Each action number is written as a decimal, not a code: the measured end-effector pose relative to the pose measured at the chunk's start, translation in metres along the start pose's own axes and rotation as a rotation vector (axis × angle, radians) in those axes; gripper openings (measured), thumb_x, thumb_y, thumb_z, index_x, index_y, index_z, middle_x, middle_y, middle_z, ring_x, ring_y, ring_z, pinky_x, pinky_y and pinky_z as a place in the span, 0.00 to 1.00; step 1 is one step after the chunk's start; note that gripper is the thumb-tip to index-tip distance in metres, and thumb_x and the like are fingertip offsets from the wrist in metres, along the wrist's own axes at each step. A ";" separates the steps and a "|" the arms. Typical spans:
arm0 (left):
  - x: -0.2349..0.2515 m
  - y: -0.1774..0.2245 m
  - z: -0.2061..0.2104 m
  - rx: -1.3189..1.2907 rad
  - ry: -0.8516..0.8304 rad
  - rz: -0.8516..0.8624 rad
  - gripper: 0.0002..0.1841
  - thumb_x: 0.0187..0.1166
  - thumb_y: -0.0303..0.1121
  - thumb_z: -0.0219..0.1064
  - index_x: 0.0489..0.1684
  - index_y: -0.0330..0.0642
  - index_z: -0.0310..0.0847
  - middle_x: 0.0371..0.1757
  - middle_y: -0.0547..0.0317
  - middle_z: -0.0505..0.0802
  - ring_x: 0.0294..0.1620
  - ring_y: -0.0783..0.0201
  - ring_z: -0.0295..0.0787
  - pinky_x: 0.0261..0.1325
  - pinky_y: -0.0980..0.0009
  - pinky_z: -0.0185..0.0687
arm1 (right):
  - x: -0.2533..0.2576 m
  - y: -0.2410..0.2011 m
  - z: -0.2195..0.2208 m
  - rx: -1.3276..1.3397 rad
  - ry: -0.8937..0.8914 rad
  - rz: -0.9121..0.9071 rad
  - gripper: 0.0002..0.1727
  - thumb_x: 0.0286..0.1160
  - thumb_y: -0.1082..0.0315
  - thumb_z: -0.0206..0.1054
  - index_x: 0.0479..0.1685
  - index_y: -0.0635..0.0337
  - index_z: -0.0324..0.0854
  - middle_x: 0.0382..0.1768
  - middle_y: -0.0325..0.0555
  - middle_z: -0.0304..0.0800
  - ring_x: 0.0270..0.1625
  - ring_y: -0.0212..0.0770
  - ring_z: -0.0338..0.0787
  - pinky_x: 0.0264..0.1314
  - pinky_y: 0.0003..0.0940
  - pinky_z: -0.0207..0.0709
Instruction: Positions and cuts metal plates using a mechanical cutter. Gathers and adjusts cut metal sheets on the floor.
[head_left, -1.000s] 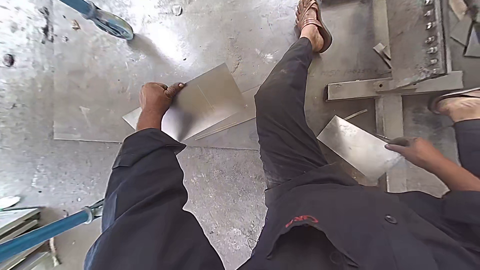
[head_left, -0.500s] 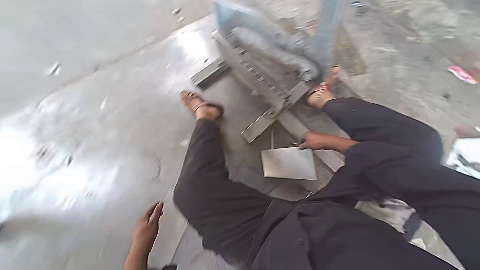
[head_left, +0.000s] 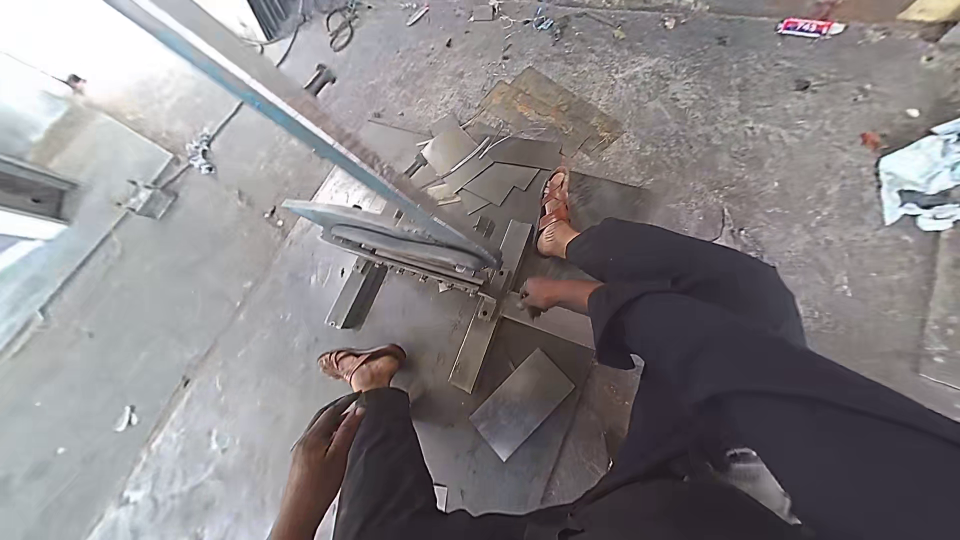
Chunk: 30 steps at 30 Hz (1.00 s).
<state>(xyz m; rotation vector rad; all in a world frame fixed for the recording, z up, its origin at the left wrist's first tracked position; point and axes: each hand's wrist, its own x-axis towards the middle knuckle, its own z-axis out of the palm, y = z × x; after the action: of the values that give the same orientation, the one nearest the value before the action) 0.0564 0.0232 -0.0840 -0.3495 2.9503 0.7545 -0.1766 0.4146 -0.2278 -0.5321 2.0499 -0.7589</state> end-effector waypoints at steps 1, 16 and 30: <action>0.026 0.022 -0.001 0.012 0.017 0.045 0.30 0.88 0.54 0.53 0.68 0.36 0.85 0.64 0.40 0.90 0.59 0.48 0.91 0.66 0.46 0.83 | 0.008 0.007 -0.026 0.091 0.080 0.001 0.27 0.91 0.50 0.59 0.55 0.70 0.87 0.47 0.61 0.91 0.47 0.53 0.90 0.57 0.56 0.81; 0.281 0.145 0.063 -0.580 0.426 0.458 0.19 0.92 0.31 0.41 0.43 0.31 0.79 0.37 0.75 0.93 0.45 0.82 0.91 0.59 0.79 0.85 | 0.094 0.022 -0.187 1.093 0.744 0.388 0.22 0.93 0.56 0.54 0.66 0.68 0.76 0.53 0.57 0.83 0.49 0.46 0.84 0.53 0.43 0.78; 0.271 0.176 0.046 -0.236 0.342 0.480 0.30 0.93 0.38 0.35 0.18 0.35 0.72 0.26 0.57 0.87 0.48 0.70 0.89 0.80 0.71 0.66 | 0.056 -0.029 -0.241 1.387 0.815 0.144 0.20 0.90 0.66 0.59 0.67 0.77 0.74 0.55 0.60 0.86 0.54 0.40 0.87 0.60 0.26 0.75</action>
<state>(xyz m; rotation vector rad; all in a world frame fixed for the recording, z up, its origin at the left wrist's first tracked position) -0.2478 0.1417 -0.0777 0.2630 3.3142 1.2088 -0.4059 0.4352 -0.1336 0.8160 1.5804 -2.2134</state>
